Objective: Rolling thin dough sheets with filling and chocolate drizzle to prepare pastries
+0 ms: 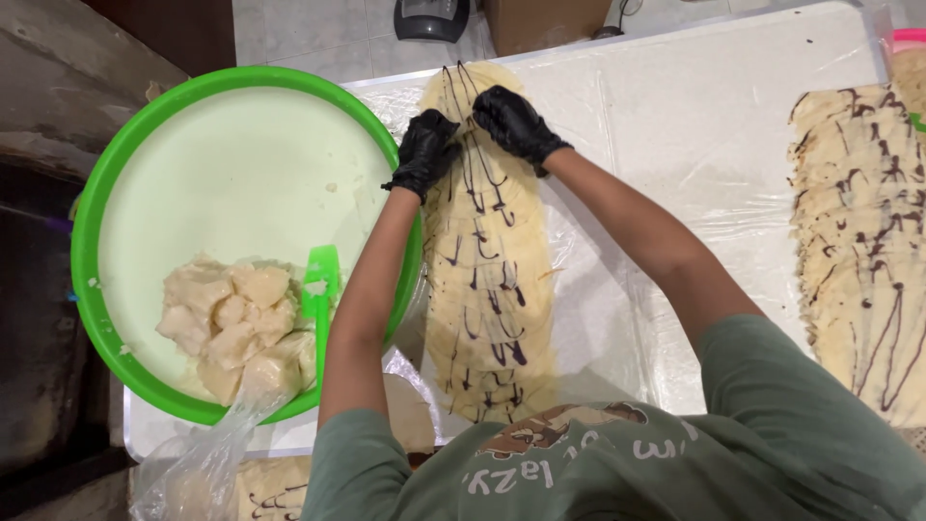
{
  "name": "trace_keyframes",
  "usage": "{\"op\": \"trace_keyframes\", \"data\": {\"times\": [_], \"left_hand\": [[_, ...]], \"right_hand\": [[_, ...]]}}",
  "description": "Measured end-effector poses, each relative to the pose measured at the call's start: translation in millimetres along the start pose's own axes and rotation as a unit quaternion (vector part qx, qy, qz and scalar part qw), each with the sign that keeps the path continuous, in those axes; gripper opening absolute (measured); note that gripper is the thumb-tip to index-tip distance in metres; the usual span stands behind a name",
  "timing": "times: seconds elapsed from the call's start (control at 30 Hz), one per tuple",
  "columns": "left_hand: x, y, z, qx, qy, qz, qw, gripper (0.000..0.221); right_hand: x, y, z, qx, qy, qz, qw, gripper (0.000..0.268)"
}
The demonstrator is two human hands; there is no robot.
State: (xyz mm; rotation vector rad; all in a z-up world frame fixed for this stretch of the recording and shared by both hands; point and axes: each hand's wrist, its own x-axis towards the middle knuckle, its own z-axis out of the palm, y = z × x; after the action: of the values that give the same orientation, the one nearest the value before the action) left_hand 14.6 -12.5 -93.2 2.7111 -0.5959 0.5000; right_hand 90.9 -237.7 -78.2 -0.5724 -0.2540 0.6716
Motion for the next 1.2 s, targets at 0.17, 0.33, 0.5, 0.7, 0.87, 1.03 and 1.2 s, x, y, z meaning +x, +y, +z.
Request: {"op": "trace_keyframes", "data": {"times": [0.17,0.33,0.5,0.7,0.87,1.03,1.2], "left_hand": [[36,7,-55,-0.062,0.156,0.011,0.986,0.02],[74,-42,-40,-0.197,0.202,0.01,0.959,0.02],[85,-52,-51,-0.301,0.189,-0.013,0.935,0.021],[126,-20,-121,-0.404,0.109,-0.033,0.908,0.031],[93,-57,-101,-0.356,-0.03,0.122,0.926,0.042],[74,73,-220,-0.476,-0.025,-0.062,0.877,0.037],[58,44,-203,-0.52,-0.07,-0.069,0.848,0.029]], "right_hand": [[7,-55,66,-0.684,-0.043,-0.111,0.72,0.023],[49,-76,33,-0.641,-0.066,-0.285,0.71,0.014],[51,-121,67,-0.631,-0.084,-0.299,0.711,0.016],[19,-167,88,-0.521,-0.132,-0.166,0.827,0.047],[-12,-171,75,-0.513,-0.039,-0.059,0.856,0.032],[-42,-166,107,-0.545,-0.033,-0.095,0.832,0.014],[-22,-144,101,-0.518,-0.048,-0.103,0.848,0.014]]}}
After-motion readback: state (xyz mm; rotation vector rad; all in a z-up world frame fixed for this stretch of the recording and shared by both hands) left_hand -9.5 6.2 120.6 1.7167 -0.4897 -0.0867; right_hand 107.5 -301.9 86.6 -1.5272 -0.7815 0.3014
